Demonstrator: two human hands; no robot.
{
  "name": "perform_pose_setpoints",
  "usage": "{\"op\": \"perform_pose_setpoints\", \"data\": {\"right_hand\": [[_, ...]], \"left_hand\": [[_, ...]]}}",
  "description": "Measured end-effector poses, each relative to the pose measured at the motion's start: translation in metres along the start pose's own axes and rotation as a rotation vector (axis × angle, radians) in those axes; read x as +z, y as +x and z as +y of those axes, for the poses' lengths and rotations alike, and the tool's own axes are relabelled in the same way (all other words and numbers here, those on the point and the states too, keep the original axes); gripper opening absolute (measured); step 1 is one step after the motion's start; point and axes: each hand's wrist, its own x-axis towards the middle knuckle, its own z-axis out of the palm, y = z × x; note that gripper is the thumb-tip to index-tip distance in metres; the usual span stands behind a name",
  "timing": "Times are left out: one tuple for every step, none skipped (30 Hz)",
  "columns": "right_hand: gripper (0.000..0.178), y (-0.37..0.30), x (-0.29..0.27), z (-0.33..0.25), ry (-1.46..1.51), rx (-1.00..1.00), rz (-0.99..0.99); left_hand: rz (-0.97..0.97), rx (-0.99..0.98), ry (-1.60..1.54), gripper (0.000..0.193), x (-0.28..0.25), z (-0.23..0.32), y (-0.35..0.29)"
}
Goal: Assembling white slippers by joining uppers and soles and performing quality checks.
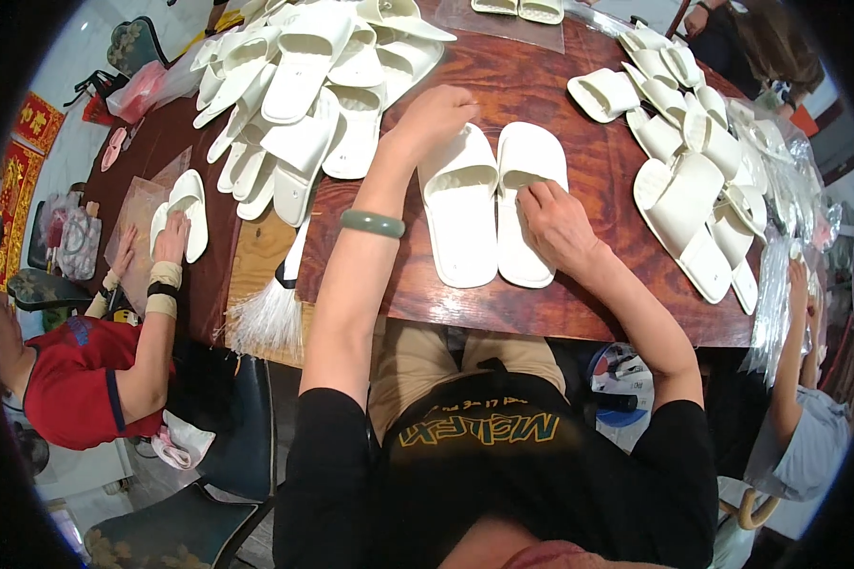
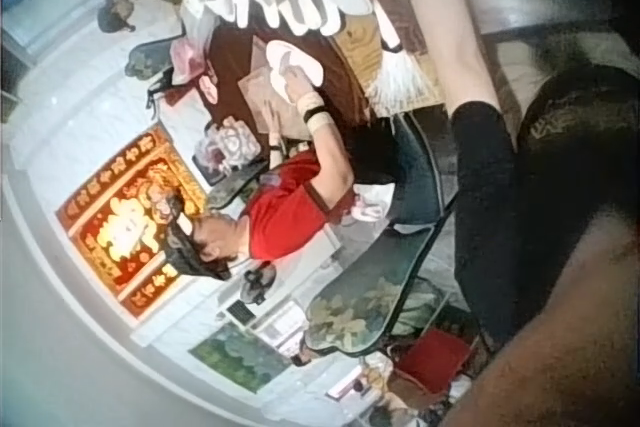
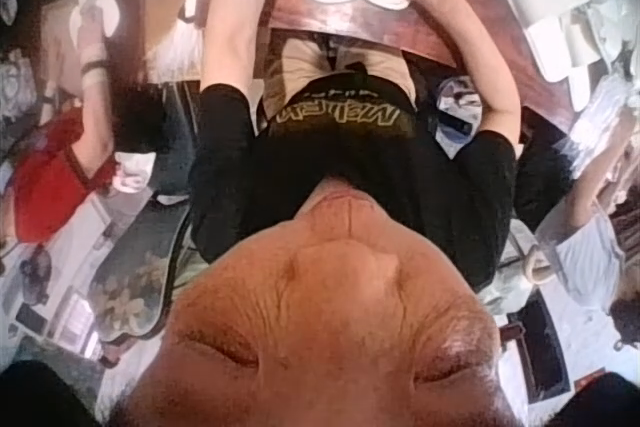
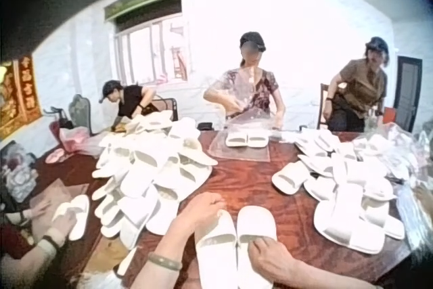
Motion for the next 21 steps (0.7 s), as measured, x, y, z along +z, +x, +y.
{"op": "perform_pose_setpoints", "data": {"right_hand": [[0.01, 0.001, 0.002, 0.003, 0.029, 0.025, -0.017], [0.01, 0.003, 0.003, 0.006, 0.03, 0.026, -0.016], [0.01, 0.003, 0.003, 0.008, 0.015, 0.027, 0.021], [0.012, 0.005, 0.004, 0.008, 0.003, 0.025, 0.061], [0.012, 0.007, 0.005, 0.007, 0.005, 0.024, 0.066], [0.012, 0.008, 0.006, 0.005, 0.032, 0.036, 0.086], [0.013, 0.009, 0.008, 0.005, 0.058, 0.05, 0.104], [0.013, 0.01, 0.009, 0.005, 0.059, 0.053, 0.107], [0.013, 0.011, 0.011, 0.005, 0.069, 0.055, 0.122], [0.013, 0.01, 0.012, 0.007, 0.077, 0.063, 0.133], [0.013, 0.009, 0.012, 0.009, 0.075, 0.068, 0.133], [0.013, 0.01, 0.013, 0.011, 0.09, 0.076, 0.124], [0.013, 0.011, 0.014, 0.011, 0.108, 0.078, 0.115], [0.013, 0.012, 0.014, 0.011, 0.108, 0.074, 0.118], [0.013, 0.012, 0.016, 0.011, 0.146, 0.083, 0.119], [0.013, 0.012, 0.017, 0.012, 0.183, 0.096, 0.118], [0.013, 0.012, 0.017, 0.013, 0.182, 0.095, 0.12], [0.013, 0.013, 0.017, 0.013, 0.209, 0.083, 0.117], [0.013, 0.013, 0.016, 0.014, 0.237, 0.07, 0.115], [0.013, 0.014, 0.016, 0.014, 0.234, 0.066, 0.117], [0.014, 0.013, 0.015, 0.013, 0.253, 0.046, 0.121]], "left_hand": [[-0.055, -0.01, -0.071, 0.029, 0.003, 0.01, 0.006], [-0.113, -0.018, -0.141, 0.028, 0.007, 0.018, 0.012], [-0.184, -0.049, -0.288, 0.025, 0.012, 0.025, 0.015], [-0.184, -0.051, -0.285, 0.025, 0.018, 0.022, 0.018], [-0.18, -0.091, -0.396, 0.023, 0.026, 0.012, 0.021], [-0.175, -0.131, -0.508, 0.021, 0.033, 0.002, 0.024], [-0.176, -0.133, -0.504, 0.021, 0.042, -0.009, 0.026], [-0.145, -0.12, -0.567, 0.019, 0.05, -0.017, 0.027], [-0.113, -0.108, -0.631, 0.018, 0.055, -0.025, 0.03], [-0.12, -0.107, -0.63, 0.018, 0.056, -0.023, 0.032], [-0.147, -0.117, -0.697, 0.017, 0.055, -0.021, 0.032], [-0.172, -0.128, -0.763, 0.017, 0.054, -0.019, 0.032], [-0.169, -0.128, -0.761, 0.017, 0.054, -0.02, 0.034], [-0.165, -0.142, -0.717, 0.017, 0.055, -0.021, 0.037], [-0.16, -0.155, -0.673, 0.017, 0.055, -0.021, 0.039], [-0.158, -0.153, -0.673, 0.017, 0.055, -0.02, 0.04], [-0.165, -0.178, -0.673, 0.017, 0.054, -0.018, 0.041], [-0.171, -0.203, -0.674, 0.018, 0.053, -0.017, 0.042], [-0.167, -0.2, -0.674, 0.018, 0.052, -0.018, 0.042], [-0.199, -0.205, -0.685, 0.018, 0.051, -0.018, 0.043], [-0.231, -0.209, -0.696, 0.019, 0.05, -0.019, 0.045]]}}
